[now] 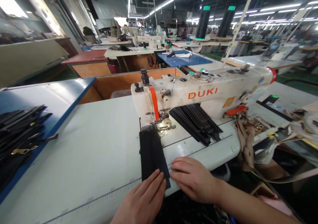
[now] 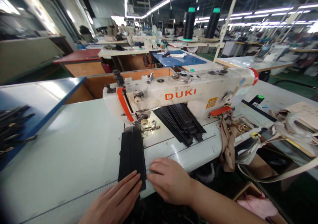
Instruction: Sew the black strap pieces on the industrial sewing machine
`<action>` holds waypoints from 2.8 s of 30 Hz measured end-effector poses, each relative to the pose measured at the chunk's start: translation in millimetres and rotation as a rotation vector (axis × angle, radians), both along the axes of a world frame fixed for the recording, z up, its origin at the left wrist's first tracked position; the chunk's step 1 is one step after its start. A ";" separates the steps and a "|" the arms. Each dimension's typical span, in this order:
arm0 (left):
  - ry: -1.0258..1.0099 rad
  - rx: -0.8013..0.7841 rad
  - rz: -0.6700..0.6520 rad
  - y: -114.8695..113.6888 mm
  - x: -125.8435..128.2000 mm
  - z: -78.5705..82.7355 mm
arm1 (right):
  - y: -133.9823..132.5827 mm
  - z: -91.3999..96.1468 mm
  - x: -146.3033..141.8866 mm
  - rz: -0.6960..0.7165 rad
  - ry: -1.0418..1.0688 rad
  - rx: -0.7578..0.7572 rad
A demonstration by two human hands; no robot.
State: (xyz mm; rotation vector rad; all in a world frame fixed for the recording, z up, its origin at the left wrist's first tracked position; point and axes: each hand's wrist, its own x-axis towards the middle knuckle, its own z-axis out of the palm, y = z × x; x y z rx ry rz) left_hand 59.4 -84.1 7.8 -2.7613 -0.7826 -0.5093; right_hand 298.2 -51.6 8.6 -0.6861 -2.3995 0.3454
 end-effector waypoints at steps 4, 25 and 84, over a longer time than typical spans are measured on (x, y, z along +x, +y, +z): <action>0.031 -0.034 0.027 -4.8 -3.3 -10.8 | 0.8 0.5 -0.1 0.011 0.005 -0.009; -0.042 0.000 0.074 -4.4 4.4 -12.1 | 2.3 -1.4 1.9 0.046 -0.008 -0.003; -0.099 -0.102 0.109 55.5 1.1 10.0 | 67.0 7.8 -20.7 0.055 -0.365 0.172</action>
